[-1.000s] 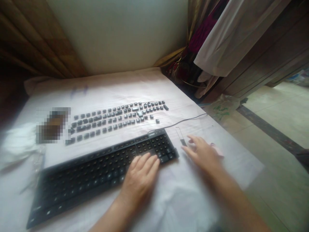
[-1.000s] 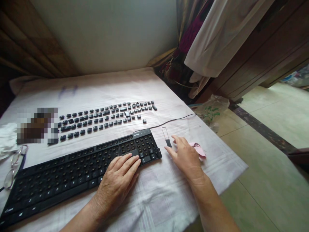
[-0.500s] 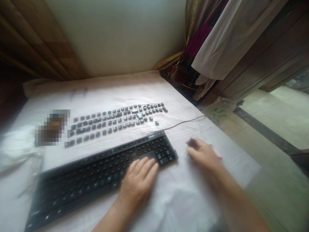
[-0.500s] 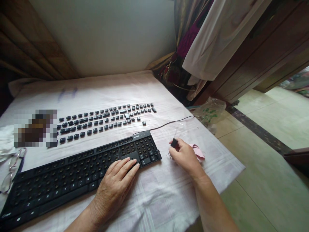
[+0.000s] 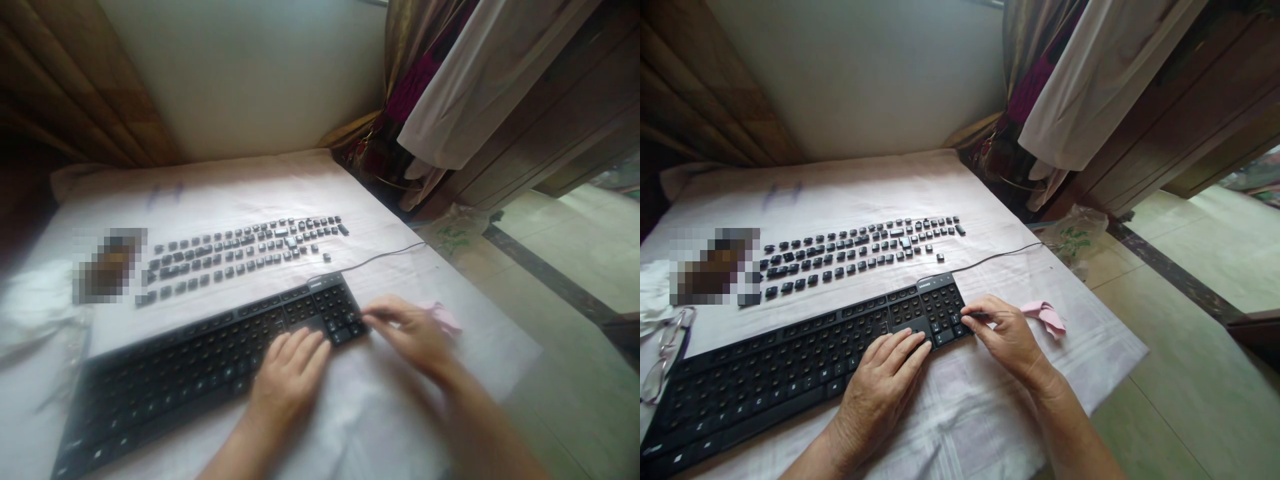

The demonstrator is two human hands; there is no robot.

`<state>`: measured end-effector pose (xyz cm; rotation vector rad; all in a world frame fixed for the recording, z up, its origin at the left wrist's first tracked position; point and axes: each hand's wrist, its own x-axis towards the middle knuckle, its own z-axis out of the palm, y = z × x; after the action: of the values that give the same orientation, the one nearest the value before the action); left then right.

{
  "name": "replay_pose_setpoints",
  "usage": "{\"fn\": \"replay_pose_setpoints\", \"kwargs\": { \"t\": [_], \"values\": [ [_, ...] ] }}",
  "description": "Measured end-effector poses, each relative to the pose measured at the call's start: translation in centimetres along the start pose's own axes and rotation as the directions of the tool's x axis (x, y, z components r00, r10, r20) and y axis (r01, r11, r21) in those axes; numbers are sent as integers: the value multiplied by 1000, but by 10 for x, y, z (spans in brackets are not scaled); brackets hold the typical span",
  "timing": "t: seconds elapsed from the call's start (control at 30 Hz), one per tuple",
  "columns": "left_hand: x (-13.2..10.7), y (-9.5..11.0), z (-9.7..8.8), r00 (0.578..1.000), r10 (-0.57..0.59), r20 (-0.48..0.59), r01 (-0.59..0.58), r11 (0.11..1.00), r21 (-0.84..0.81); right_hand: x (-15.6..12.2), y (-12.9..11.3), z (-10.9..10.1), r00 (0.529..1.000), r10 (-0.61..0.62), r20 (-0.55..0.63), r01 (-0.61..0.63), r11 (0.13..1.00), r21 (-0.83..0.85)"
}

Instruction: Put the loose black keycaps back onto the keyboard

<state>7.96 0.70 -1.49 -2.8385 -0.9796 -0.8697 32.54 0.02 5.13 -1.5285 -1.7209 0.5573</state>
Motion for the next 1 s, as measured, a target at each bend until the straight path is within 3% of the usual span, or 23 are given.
{"fn": "replay_pose_setpoints", "kwargs": {
  "t": [0.2,0.4,0.63,0.8,1.0],
  "values": [
    [0,1,-1,1000,-4,6,4,1000,2,11,9,-8,959,-175,222,165,984,66],
    [1,3,1,999,-25,20,25,999,23,18,14,-9,926,-186,328,194,981,10],
    [2,3,4,999,-28,46,28,1000,1,15,13,-4,911,-301,281,338,936,-92],
    [1,2,4,998,-26,55,25,999,20,11,9,-2,906,-312,287,349,933,-89],
    [2,2,4,998,-15,61,15,1000,14,12,-8,-15,938,-341,56,344,937,-59]
  ]
}}
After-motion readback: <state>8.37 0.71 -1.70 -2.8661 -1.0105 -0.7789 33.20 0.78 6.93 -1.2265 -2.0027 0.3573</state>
